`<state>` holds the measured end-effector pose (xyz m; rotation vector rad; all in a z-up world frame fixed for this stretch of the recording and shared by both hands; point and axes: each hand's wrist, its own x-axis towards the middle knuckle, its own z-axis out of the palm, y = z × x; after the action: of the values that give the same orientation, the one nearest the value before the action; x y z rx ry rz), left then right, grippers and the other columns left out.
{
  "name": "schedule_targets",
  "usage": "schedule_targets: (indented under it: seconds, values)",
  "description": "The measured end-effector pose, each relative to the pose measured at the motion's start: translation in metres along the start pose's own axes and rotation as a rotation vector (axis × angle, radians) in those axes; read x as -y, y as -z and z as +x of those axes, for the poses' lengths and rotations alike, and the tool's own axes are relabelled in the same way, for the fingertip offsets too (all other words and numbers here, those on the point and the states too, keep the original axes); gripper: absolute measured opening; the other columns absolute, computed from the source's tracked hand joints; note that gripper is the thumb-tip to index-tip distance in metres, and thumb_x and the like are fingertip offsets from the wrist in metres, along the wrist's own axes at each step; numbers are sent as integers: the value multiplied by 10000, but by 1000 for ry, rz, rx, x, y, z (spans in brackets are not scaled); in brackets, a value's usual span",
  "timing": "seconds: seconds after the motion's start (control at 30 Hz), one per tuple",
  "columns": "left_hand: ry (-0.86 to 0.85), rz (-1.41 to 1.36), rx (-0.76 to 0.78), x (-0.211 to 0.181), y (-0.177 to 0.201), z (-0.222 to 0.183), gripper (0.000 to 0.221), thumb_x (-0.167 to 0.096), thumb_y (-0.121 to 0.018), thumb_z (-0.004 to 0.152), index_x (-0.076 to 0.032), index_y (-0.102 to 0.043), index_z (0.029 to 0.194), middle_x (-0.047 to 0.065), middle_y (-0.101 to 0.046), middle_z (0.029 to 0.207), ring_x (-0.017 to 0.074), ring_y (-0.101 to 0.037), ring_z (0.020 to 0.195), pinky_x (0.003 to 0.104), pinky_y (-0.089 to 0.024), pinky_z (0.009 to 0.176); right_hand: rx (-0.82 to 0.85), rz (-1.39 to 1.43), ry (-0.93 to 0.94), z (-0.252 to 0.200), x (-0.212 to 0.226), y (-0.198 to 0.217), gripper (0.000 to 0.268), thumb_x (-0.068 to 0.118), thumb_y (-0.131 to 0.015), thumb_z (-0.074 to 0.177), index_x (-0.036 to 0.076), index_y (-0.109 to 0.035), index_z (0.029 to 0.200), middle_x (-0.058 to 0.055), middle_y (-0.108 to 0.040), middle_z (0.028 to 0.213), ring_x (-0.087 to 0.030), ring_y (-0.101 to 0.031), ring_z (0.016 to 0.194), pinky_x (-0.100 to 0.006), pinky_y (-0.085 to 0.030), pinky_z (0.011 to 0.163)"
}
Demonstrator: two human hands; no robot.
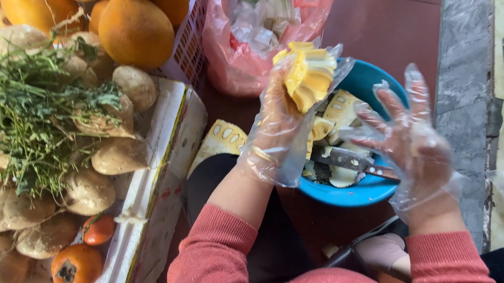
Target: A person wearing plastic gloves extracts yellow jackfruit pods from a large fruit segment and places them into a blue bowl.
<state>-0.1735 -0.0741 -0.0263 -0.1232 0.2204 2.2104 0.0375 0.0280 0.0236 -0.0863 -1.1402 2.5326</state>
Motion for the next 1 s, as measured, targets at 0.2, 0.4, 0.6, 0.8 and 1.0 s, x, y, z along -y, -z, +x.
schedule_targets:
  seconds: [0.2,0.4,0.6,0.8,1.0]
  values:
    - [-17,-49,15,-24,-67,-32,644,-514,-609,934,-53,-595,1384,274,-640,1308,482,-586,1263,483,-527,1068,-165,200,293,-22,29,32,786,97,-778,923,225,-478,1638,-18,-598,835,-82,-507,700,-178,-437,700]
    - [53,-12,-235,-11,-19,7,491,-621,-598,847,-207,-746,1066,18,-759,930,227,-708,828,399,-549,599,279,145,195,-1,46,7,1064,225,-1032,940,315,-266,1672,-175,-44,1798,-565,-201,1542,-581,-659,838]
    - [125,-41,-210,9,-46,-9,608,-545,-696,852,-97,-686,1263,84,-740,1121,234,-715,1001,389,-588,890,-337,-450,269,13,42,-67,847,149,-527,925,76,-231,1715,66,-494,713,-57,-566,674,-225,-535,737]
    - [94,150,-47,12,-95,-55,714,-512,-596,912,-107,-527,1496,132,-596,1455,260,-591,1283,383,-490,1083,-356,-849,305,12,37,-83,563,191,-439,1014,-19,-382,1534,-152,-448,1613,-13,-363,502,-162,-313,397]
    - [211,184,-28,23,-113,-72,742,-562,-558,914,-103,-526,1496,104,-583,1465,233,-567,1316,349,-440,1134,-565,-1156,268,-3,22,-68,946,55,-739,854,144,-262,1666,-133,-628,998,-204,-603,855,-338,-523,756]
